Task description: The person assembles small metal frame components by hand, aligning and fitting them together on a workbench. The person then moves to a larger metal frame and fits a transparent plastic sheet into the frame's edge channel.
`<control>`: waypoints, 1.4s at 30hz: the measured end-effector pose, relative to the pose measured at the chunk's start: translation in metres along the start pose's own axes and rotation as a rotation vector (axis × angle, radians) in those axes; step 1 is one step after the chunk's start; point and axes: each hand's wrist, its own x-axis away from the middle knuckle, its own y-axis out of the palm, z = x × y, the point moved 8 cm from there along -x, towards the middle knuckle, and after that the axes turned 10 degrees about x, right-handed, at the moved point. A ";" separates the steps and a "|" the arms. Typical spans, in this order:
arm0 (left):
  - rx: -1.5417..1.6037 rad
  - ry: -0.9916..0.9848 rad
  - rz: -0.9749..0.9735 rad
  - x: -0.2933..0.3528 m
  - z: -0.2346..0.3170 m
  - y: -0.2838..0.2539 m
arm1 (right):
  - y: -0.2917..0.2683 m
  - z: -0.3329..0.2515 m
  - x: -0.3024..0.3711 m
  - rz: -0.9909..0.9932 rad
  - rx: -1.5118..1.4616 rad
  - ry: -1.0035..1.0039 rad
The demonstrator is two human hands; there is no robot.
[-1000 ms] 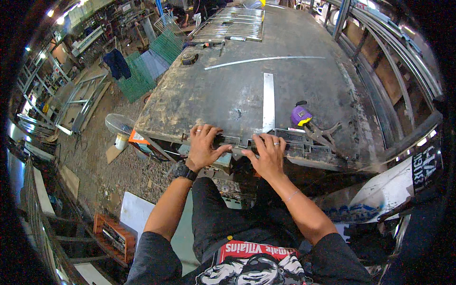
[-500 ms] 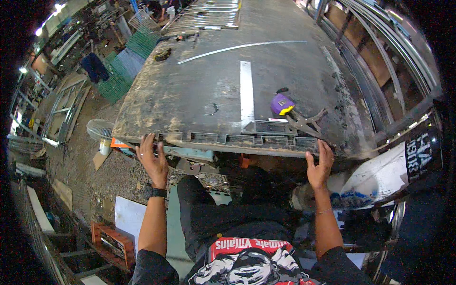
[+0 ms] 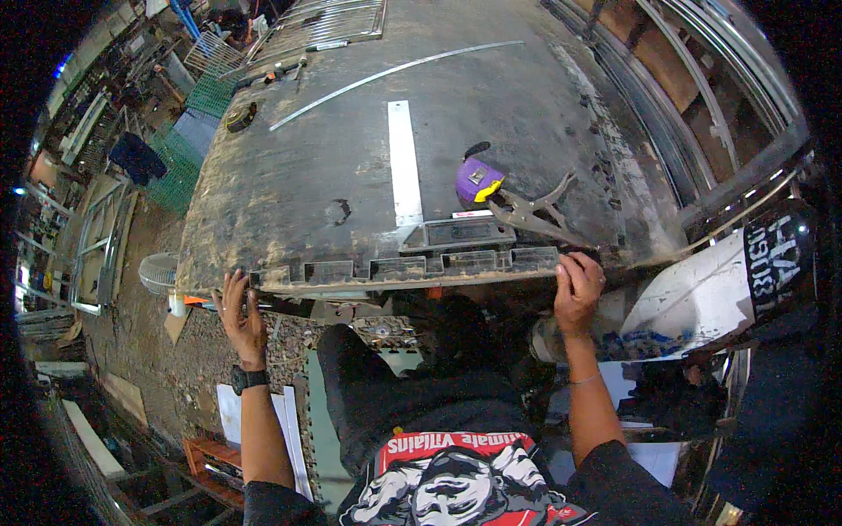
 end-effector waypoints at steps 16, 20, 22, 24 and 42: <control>0.064 -0.019 -0.017 -0.009 -0.013 -0.004 | -0.004 0.006 -0.010 -0.091 -0.108 -0.020; -0.025 0.045 -0.009 -0.011 -0.006 -0.004 | -0.003 0.009 -0.016 -0.097 -0.176 -0.056; -0.012 0.049 -0.005 -0.011 -0.004 -0.004 | -0.006 0.007 -0.015 -0.050 -0.180 -0.114; 0.022 0.009 -0.006 -0.009 -0.004 -0.005 | 0.000 0.011 -0.012 -0.079 -0.167 -0.070; 0.095 -0.103 -0.061 -0.008 0.000 -0.009 | 0.002 0.012 -0.015 -0.115 -0.136 -0.062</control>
